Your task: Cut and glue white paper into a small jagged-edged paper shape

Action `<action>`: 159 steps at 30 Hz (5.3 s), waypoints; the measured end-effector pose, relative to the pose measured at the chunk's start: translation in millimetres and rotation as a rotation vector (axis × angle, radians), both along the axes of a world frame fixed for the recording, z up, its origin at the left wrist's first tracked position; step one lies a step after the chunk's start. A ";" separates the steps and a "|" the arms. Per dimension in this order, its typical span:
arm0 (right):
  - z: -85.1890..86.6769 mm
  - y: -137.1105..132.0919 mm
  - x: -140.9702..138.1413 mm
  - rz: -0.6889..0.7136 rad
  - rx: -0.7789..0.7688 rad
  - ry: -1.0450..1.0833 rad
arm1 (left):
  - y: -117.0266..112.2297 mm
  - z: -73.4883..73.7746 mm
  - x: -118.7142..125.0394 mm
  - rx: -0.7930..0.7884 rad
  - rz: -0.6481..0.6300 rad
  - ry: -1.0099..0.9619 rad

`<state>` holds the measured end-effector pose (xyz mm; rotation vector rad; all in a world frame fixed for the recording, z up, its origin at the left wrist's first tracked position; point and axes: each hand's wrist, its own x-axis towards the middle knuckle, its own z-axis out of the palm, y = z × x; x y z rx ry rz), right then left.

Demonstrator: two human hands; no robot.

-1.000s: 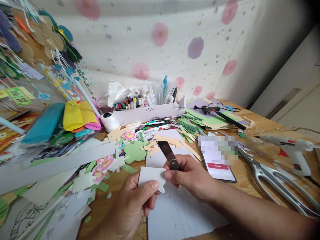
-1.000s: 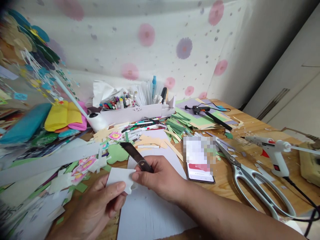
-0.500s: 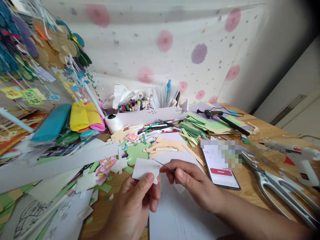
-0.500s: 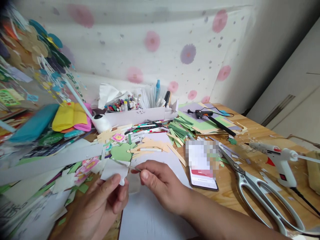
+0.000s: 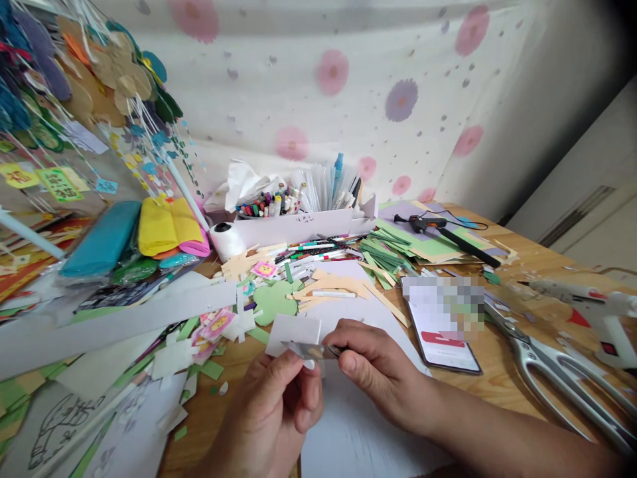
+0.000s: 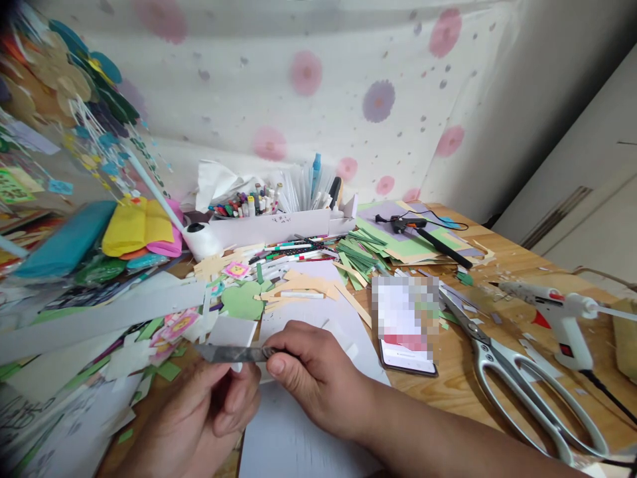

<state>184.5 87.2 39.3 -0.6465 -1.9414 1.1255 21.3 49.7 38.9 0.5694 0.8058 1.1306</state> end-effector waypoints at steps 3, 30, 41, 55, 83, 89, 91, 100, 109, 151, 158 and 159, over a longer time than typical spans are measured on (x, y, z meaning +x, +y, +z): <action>0.0 0.1 -0.5 0.003 -0.003 0.009 | -2.0 1.3 0.5 -0.001 -0.026 -0.018; -5.3 11.8 7.3 -0.007 0.150 -0.071 | -8.1 5.0 -4.0 -0.108 -0.142 -0.246; -5.5 3.1 2.3 0.003 0.052 -0.068 | -7.4 6.9 -3.8 -0.007 -0.045 0.019; -8.3 3.2 3.3 -0.056 0.217 -0.062 | -4.1 1.3 -7.7 0.014 -0.035 -0.052; -11.3 5.0 6.5 -0.371 0.891 -0.437 | 7.1 12.9 5.6 -0.114 0.218 0.018; -11.7 2.8 8.3 -0.415 0.574 -0.222 | 7.8 5.4 3.0 0.002 0.230 0.111; -13.0 2.0 6.5 -0.374 0.442 -0.156 | 5.0 5.4 3.6 0.011 0.159 0.085; -15.6 2.3 2.0 -0.308 0.394 -0.155 | -2.0 1.8 1.0 -0.008 -0.024 -0.046; -17.4 0.1 -2.4 -0.376 0.659 -0.358 | -3.1 6.3 1.2 -0.055 -0.066 -0.120; -13.2 4.5 -3.8 -0.120 -0.322 0.184 | 2.9 -2.0 2.2 0.045 -0.031 0.227; -13.8 4.9 -7.4 -0.118 -0.419 0.235 | 4.0 -1.5 0.9 0.031 -0.069 0.146; -13.8 4.4 -7.7 -0.119 -0.414 0.248 | 4.1 -2.1 0.4 0.041 -0.072 0.145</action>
